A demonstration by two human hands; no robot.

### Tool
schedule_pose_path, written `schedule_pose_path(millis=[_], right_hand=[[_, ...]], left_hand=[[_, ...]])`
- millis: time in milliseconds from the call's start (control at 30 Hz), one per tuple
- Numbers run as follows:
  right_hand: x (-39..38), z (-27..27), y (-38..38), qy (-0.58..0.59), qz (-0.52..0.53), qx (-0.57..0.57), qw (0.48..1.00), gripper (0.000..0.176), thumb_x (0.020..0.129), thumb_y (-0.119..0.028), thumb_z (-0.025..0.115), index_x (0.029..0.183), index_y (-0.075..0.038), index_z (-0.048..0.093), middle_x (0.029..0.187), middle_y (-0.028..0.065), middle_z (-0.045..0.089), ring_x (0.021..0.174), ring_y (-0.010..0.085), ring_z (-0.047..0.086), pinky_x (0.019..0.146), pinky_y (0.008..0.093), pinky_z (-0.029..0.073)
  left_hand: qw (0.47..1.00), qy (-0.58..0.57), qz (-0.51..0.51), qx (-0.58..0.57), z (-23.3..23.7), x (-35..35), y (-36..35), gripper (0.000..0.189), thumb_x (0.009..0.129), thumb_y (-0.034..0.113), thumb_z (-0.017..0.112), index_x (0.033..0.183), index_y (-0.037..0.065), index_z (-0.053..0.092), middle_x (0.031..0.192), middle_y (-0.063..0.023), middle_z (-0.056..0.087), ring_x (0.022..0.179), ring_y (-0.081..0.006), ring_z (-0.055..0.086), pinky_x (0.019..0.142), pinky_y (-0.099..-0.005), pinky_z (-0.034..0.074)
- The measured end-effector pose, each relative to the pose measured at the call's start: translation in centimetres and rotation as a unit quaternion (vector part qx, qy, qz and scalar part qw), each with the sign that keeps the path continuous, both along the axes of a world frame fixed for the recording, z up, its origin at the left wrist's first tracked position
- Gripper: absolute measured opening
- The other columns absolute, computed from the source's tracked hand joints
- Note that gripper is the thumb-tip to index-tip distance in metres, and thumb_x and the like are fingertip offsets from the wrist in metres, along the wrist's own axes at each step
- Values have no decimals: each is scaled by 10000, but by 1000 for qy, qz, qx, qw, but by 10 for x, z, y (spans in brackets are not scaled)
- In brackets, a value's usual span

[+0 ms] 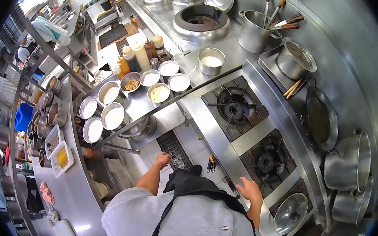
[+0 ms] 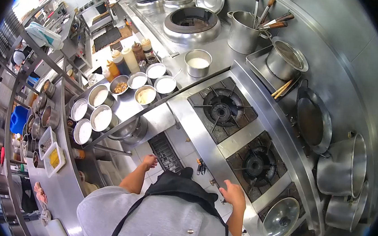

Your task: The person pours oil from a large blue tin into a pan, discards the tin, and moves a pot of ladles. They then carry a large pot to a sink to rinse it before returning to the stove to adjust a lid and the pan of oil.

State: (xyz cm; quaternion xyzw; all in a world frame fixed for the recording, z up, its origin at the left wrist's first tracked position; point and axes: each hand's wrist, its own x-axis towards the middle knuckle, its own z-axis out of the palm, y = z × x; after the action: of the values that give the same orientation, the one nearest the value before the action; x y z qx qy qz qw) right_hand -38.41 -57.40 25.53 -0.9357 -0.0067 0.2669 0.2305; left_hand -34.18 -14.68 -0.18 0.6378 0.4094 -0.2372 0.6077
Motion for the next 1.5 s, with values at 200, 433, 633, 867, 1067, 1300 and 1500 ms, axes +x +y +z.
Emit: schedule_pose_path(millis=[200, 433, 633, 867, 1067, 1300, 1500], right_hand=[[-2, -13, 12, 14, -26, 9, 1000, 436, 772, -331, 620, 1110, -66, 545, 897, 225, 627, 910, 393, 580, 780, 447, 449], [0, -17, 6, -7, -41, -2, 999, 408, 772, -310, 622, 1097, -74, 549, 830, 214, 630, 856, 377, 595, 749, 446, 454], [15, -11, 7, -57, -20, -2, 998, 388, 768, -293, 627, 1075, -65, 560, 762, 211, 622, 805, 389, 597, 718, 455, 458], [31, 1, 15, -2, -22, -18, 1000, 372, 780, -289, 606, 1078, -73, 550, 941, 236, 618, 924, 406, 572, 776, 478, 453], [15, -14, -2, -138, -2, -12, 990, 318, 814, -287, 581, 1070, -101, 555, 904, 187, 617, 859, 380, 577, 716, 475, 461], [-45, 15, -31, -100, -144, -28, 984, 215, 816, -257, 577, 934, -78, 573, 857, 169, 621, 820, 367, 616, 686, 482, 486], [-138, -6, -81, -182, -287, -3, 940, 188, 815, -265, 568, 876, -88, 578, 775, 146, 621, 747, 348, 610, 650, 447, 479]], left_hand=[[992, 87, -89, -28, -15, -9, -11, 88, 834, 202, 546, 859, 122, 520, 611, -23, 523, 494, -145, 506, 454, -336, 392], [991, 93, -98, 2, -12, -8, -6, 103, 816, 180, 533, 762, 94, 550, 601, -29, 524, 484, -145, 492, 452, -331, 377], [996, 62, -71, 7, -13, 1, -7, 67, 791, 154, 554, 822, 95, 547, 578, -24, 518, 469, -144, 492, 458, -329, 386], [995, 58, -82, -12, -27, -7, -11, 107, 807, 185, 557, 856, 90, 561, 608, -24, 537, 469, -143, 508, 431, -314, 388], [987, 99, -125, -28, -21, -22, -21, 169, 830, 140, 516, 944, 34, 580, 703, -100, 578, 543, -181, 552, 450, -307, 440], [931, 63, -358, 37, -19, 1, -49, 248, 828, 150, 530, 1015, -10, 560, 767, -151, 592, 623, -228, 583, 526, -346, 502], [920, 55, -384, 60, -18, 28, -75, 260, 827, 154, 534, 1023, -16, 556, 776, -158, 594, 632, -237, 586, 538, -353, 508]])
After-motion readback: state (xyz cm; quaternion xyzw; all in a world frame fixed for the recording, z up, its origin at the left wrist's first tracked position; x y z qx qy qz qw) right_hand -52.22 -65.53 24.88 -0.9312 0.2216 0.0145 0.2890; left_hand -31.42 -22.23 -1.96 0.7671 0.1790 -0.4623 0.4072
